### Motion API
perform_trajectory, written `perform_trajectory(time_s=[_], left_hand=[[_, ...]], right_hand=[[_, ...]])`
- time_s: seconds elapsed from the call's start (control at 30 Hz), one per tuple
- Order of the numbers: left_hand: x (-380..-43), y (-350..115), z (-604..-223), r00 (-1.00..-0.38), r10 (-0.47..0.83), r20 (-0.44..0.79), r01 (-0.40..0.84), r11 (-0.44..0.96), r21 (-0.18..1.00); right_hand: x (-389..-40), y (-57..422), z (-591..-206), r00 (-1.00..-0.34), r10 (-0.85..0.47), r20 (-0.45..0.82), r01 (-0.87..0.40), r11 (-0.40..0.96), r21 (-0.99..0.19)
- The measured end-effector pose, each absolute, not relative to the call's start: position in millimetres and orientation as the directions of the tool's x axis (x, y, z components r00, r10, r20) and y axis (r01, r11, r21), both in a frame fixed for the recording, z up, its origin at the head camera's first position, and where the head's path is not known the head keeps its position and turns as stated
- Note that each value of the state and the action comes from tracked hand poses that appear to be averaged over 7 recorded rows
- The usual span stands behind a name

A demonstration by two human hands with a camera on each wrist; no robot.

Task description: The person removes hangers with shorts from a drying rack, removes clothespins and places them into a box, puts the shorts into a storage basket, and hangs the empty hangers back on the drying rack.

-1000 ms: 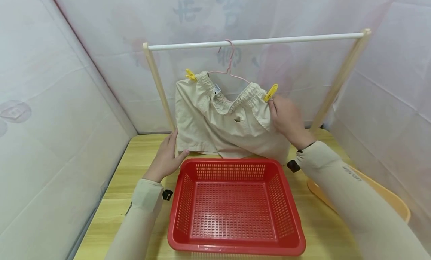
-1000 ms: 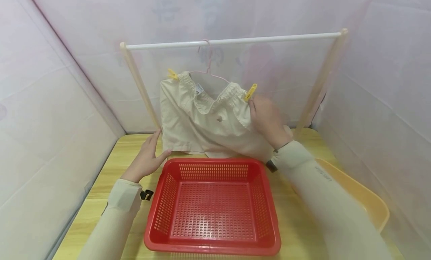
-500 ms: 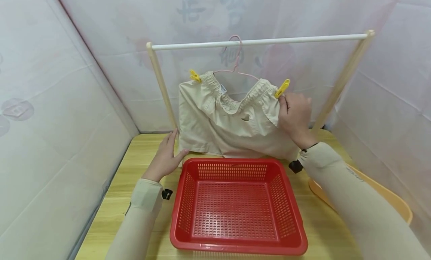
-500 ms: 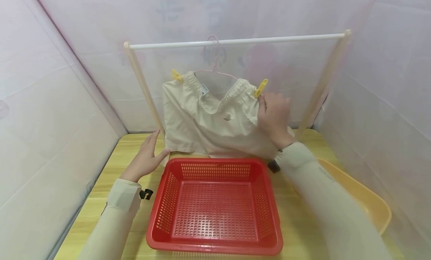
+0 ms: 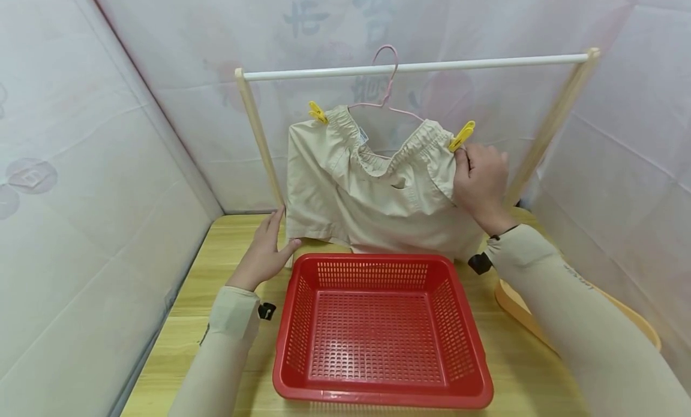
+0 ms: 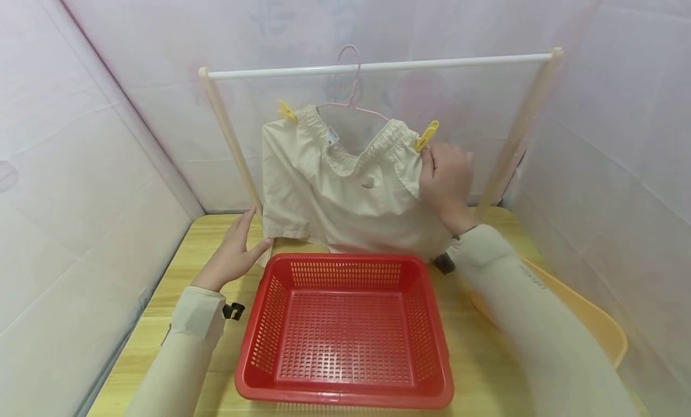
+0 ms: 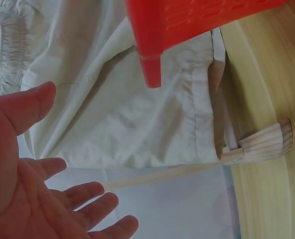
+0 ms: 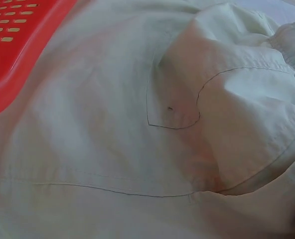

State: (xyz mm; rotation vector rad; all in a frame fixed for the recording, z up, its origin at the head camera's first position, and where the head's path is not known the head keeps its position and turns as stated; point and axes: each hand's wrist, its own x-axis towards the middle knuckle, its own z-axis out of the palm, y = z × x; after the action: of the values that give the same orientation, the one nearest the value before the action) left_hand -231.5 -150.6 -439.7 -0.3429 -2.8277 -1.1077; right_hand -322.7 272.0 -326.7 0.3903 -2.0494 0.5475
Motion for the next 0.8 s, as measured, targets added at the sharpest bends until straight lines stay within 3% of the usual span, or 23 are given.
perform_trajectory(time_s=[0.5, 0.8], left_hand=[[-224.9, -150.8, -439.6, -0.963, 0.223, 0.149, 0.264, 0.691, 0.673], [-239.9, -152.3, -447.0, -0.964, 0.240, 0.114, 0.250, 0.674, 0.695]], right_hand=[[-323.8, 272.0, -328.7, -0.501, -0.049, 0.864, -0.482, 0.845, -0.232], [-324.7, 270.8, -328.6, -0.511, -0.038, 0.859, -0.460, 0.856, -0.236]])
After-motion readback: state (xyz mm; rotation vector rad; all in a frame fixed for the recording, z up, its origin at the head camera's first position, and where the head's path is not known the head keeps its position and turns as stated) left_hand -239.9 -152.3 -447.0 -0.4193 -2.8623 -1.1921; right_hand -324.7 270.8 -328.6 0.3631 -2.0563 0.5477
